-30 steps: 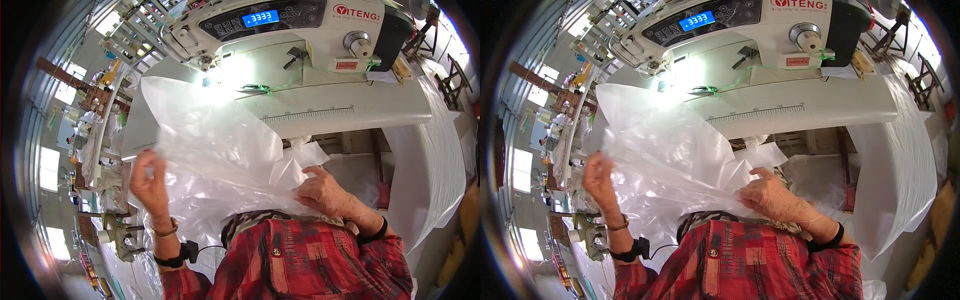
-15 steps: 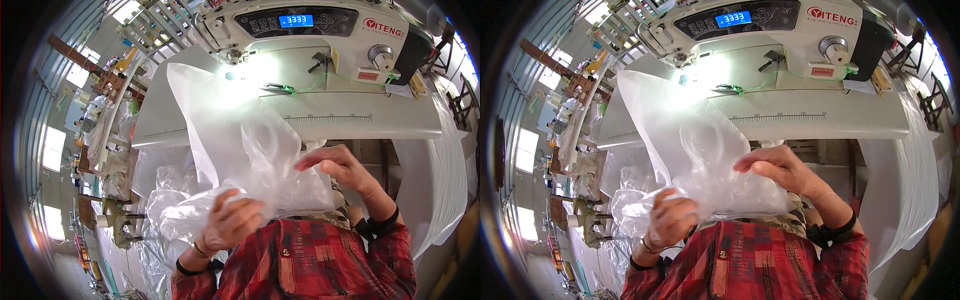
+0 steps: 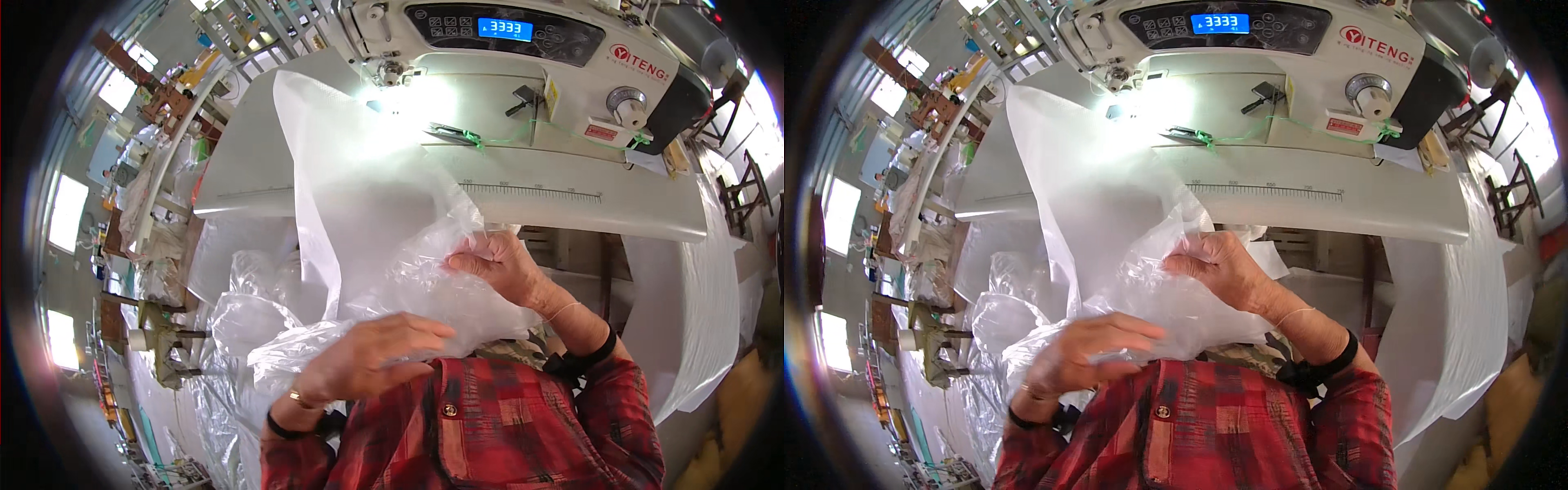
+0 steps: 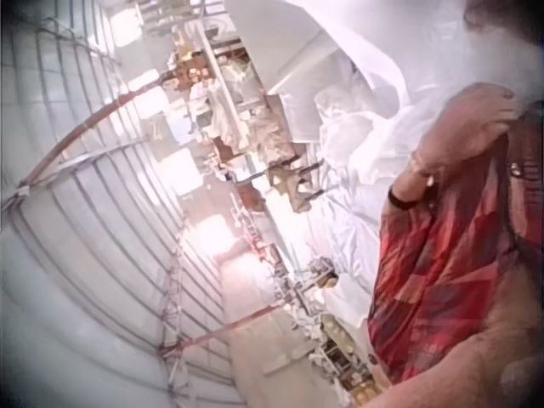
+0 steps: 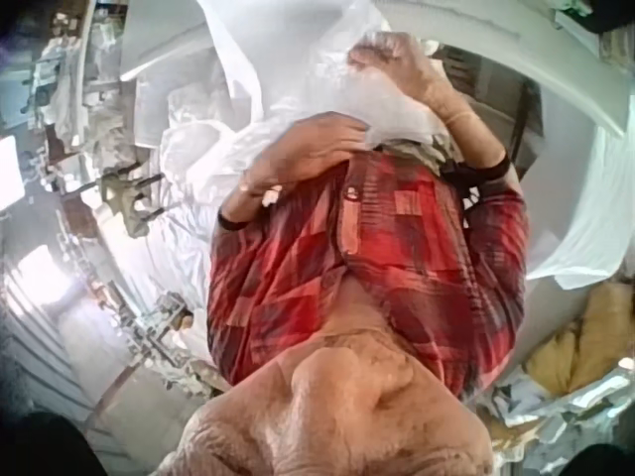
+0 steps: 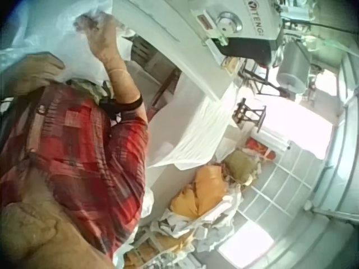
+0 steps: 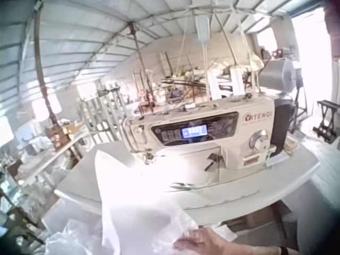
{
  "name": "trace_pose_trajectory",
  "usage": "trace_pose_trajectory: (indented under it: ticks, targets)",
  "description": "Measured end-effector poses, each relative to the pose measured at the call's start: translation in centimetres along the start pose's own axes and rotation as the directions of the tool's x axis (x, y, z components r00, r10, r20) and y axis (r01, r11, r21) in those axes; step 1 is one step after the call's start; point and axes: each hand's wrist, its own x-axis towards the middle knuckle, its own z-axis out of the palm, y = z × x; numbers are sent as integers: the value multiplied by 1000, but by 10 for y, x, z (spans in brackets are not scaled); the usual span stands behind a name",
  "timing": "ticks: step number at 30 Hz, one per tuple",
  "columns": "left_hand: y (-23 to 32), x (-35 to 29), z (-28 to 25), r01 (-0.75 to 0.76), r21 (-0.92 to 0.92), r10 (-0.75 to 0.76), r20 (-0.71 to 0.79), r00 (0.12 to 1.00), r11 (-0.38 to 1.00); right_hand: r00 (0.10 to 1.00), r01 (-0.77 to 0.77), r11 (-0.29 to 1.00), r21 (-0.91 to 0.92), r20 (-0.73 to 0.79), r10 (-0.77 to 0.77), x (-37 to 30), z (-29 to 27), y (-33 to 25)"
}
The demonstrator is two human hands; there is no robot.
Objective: The recorder is using an industrial sewing machine to join or hem large white plastic sheets.
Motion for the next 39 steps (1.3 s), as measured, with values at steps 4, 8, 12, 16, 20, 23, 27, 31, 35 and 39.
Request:
trace_pose_trajectory:
  ticks: [4, 8, 12, 16, 20, 23, 27, 31, 35, 39]
  targets:
    - [-2, 11, -43, 35, 382, 45, -199, 979, 924, 997, 82, 984, -157, 19, -80, -6, 2, -10]
    - [-37, 29, -53, 148, 316, -38, -328, 944, 937, 976, 204, 960, -190, 116, -185, -8, 4, -20]
    - [-62, 49, -48, 167, -68, -180, -294, 939, 984, 945, 318, 906, -279, 174, -277, -9, 7, -26]
    - [-47, 55, -46, 130, -22, -131, -236, 963, 991, 956, 259, 937, -235, 200, -214, -8, 3, -25]
    - [-32, 45, -44, 51, 210, 23, -336, 942, 976, 960, 228, 971, -78, 184, -211, -8, 0, -30]
    - [-23, 37, -42, -6, 402, 179, -396, 901, 916, 979, 108, 978, 181, 151, -136, -1, 2, -26]
    - [-15, 26, -41, 10, 609, 335, -449, 828, 793, 988, 70, 976, 208, 118, -96, 10, 3, -20]
    - [4, 18, -31, -33, 793, 534, -378, 757, 608, 1000, -7, 995, 98, 13, 5, 24, -1, 4]
    - [24, 3, -16, -165, 738, 512, -273, 814, 655, 992, -115, 933, 342, -8, 125, 51, -8, 2]
    - [17, 10, 19, -152, -169, 185, 203, 962, 974, 989, -134, 919, 371, -8, 148, 79, -7, -20]
